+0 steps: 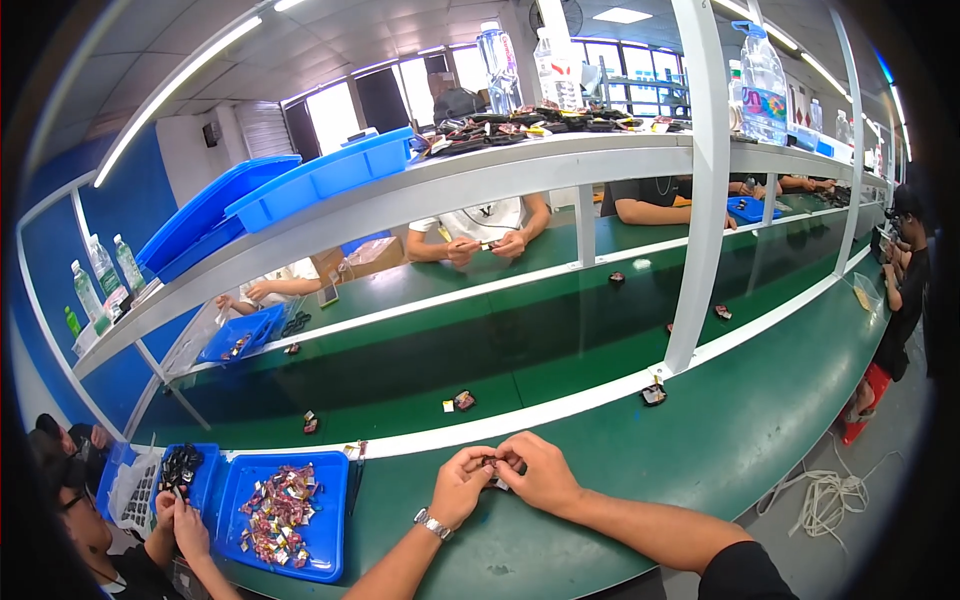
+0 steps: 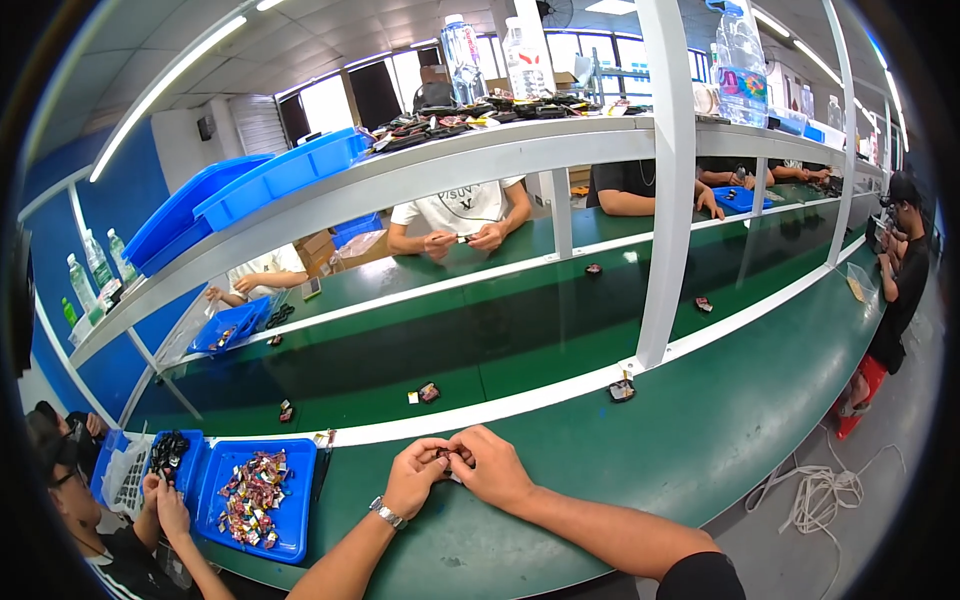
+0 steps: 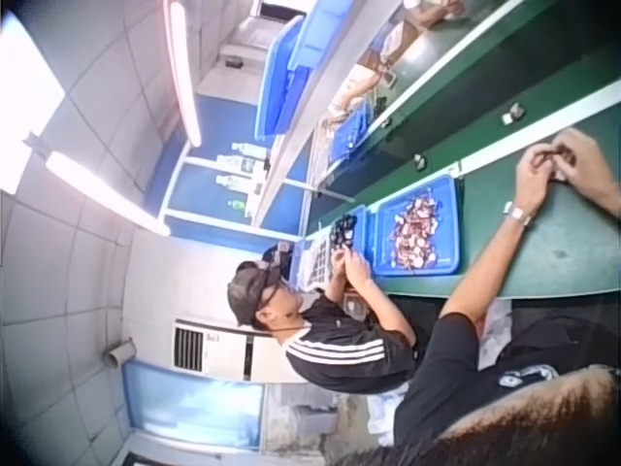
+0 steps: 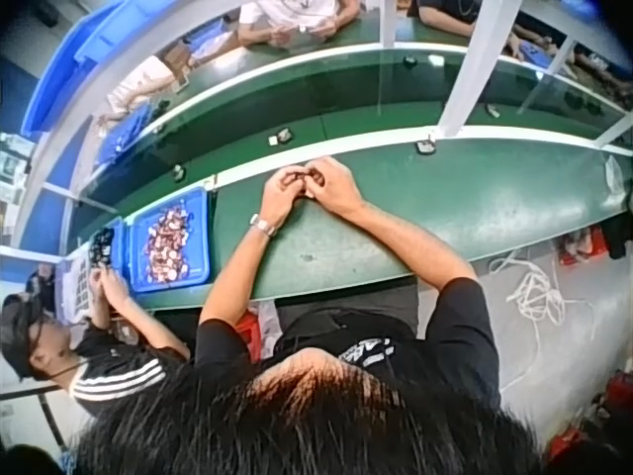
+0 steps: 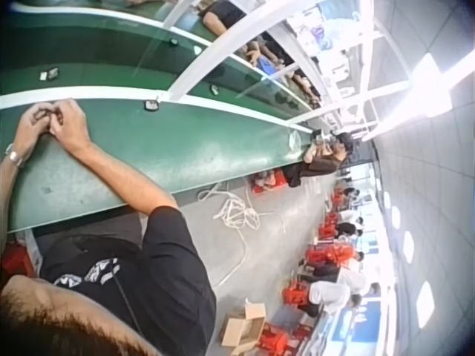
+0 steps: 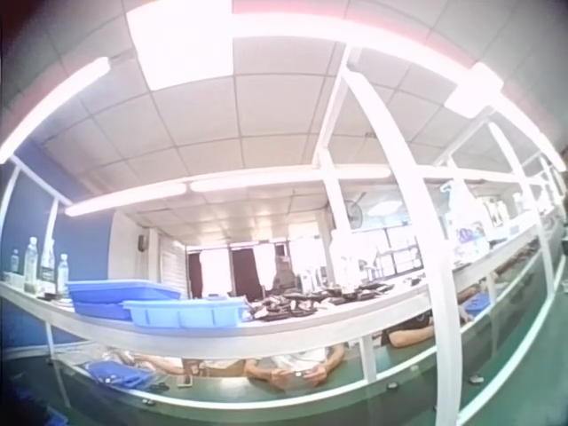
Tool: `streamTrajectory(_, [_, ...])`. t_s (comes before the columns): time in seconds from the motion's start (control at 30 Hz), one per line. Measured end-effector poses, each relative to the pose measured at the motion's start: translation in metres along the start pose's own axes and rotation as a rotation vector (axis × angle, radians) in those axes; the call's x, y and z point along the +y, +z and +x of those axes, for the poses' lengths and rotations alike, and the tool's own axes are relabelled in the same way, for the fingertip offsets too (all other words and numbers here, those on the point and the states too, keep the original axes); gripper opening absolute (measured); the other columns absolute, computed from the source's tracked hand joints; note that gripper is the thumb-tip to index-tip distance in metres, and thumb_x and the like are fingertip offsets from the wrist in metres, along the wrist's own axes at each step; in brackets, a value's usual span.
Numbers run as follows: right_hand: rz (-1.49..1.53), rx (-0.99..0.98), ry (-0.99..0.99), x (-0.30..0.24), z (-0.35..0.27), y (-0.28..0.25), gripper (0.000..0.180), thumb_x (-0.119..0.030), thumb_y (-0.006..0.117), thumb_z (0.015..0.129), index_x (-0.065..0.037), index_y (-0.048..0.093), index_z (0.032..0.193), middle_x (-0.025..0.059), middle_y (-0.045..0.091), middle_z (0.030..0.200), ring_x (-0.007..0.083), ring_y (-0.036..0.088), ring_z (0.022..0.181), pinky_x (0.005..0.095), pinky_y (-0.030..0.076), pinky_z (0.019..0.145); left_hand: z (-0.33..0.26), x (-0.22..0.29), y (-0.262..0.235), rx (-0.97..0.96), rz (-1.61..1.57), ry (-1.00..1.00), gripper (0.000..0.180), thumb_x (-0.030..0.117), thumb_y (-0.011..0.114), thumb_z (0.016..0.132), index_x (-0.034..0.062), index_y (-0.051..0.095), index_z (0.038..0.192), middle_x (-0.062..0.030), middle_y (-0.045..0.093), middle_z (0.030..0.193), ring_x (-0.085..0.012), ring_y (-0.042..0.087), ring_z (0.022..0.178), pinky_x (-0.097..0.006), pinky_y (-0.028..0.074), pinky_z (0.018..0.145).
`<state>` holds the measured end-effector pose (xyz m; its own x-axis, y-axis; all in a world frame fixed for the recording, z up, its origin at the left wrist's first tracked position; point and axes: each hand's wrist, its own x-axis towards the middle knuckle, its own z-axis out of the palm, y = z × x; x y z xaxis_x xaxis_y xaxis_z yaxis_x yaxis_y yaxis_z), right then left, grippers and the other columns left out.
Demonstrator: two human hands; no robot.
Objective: The person is seen assembling small electronic components on a production line.
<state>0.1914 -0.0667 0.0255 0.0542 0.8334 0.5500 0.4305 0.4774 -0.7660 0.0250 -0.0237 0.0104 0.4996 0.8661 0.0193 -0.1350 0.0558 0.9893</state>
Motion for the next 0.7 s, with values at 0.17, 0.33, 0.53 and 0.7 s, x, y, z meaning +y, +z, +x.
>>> streamTrajectory(0.17, [0.077, 0.017, 0.125, 0.015, 0.011, -0.002, 0.011, -0.005, 0.069, 0.082, 0.0, 0.063, 0.09, 0.0092, 0.065, 0.086, 0.0149, 0.066, 0.072, 0.028, 0.054, 0.066, 0.002, -0.001, 0.002, 0.086, -0.073, 0.057, 0.028, -0.001, 0.052, 0.093, -0.0024, 0.05, 0.121, -0.0155, 0.061, 0.118, -0.0207, 0.063, 0.102, -0.034, 0.056, 0.086])
streamTrajectory(0.33, [0.019, 0.291, 0.297, 0.092, 0.078, -0.019, 0.017, -0.011, 0.073, 0.079, 0.0, 0.065, 0.089, 0.0105, 0.069, 0.08, 0.0184, 0.069, 0.074, 0.0313, 0.054, 0.069, 0.007, 0.0, -0.001, 0.109, -0.107, 0.086, 0.028, -0.001, 0.052, 0.092, -0.0025, 0.049, 0.12, -0.0193, 0.06, 0.12, -0.0272, 0.064, 0.105, -0.037, 0.057, 0.087])
streamTrajectory(0.53, [-0.29, 0.236, 0.41, 0.133, 0.115, -0.023, 0.024, -0.014, 0.076, 0.076, -0.001, 0.067, 0.095, 0.0138, 0.069, 0.086, 0.0249, 0.069, 0.078, 0.0335, 0.054, 0.074, 0.008, -0.006, -0.006, 0.072, -0.096, 0.065, 0.023, -0.001, 0.053, 0.091, -0.0033, 0.054, 0.114, -0.0188, 0.062, 0.117, -0.027, 0.065, 0.103, -0.037, 0.057, 0.084])
streamTrajectory(0.7, [-0.405, 0.09, 0.069, 0.095, 0.072, -0.076, 0.022, -0.01, 0.071, 0.077, -0.003, 0.064, 0.096, 0.0148, 0.063, 0.094, 0.0328, 0.062, 0.091, 0.0406, 0.05, 0.082, 0.005, -0.004, -0.008, 0.079, -0.062, 0.059, 0.022, -0.002, 0.052, 0.091, -0.0046, 0.054, 0.112, -0.0193, 0.062, 0.116, -0.0261, 0.065, 0.101, -0.036, 0.057, 0.083])
